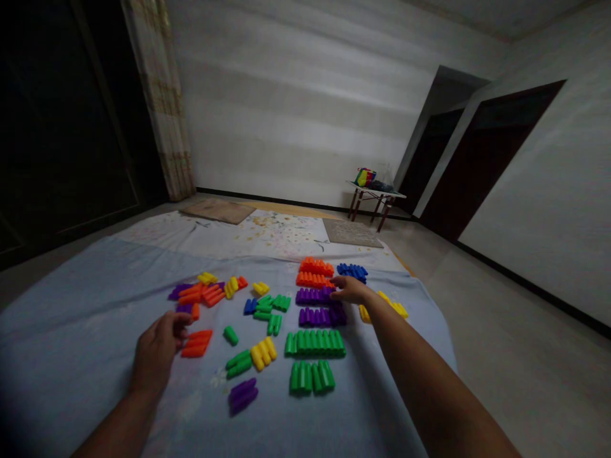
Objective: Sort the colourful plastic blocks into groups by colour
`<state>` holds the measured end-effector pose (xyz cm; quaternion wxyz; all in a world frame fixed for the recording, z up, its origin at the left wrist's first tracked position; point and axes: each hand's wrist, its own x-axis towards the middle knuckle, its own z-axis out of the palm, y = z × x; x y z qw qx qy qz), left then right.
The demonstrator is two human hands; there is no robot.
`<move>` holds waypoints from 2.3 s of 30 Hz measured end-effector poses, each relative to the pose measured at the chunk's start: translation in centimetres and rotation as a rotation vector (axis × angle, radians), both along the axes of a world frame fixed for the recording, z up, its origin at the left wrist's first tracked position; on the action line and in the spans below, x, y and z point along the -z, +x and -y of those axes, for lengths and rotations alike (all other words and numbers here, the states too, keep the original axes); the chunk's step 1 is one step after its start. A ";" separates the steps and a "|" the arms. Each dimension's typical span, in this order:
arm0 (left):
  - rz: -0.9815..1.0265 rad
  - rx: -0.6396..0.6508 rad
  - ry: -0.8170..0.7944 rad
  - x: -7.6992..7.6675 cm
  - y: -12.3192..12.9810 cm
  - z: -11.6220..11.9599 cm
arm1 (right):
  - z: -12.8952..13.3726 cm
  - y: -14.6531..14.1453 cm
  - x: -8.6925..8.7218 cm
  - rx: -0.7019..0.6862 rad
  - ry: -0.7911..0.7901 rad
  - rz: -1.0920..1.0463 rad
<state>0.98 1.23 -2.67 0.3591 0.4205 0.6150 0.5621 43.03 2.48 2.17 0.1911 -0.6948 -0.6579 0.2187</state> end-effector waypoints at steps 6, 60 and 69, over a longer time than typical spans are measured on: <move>0.010 0.008 0.019 0.1 0.1 0.0 | 0.4 -6.1 -1.6 -0.151 0.236 0.054; -0.037 -0.018 -0.061 0.2 -0.6 -0.4 | 0.4 -26.4 -0.2 -0.541 0.051 0.430; -0.053 -0.038 -0.051 0.3 -0.7 -0.5 | 0.2 -15.6 -3.6 -0.223 0.372 0.036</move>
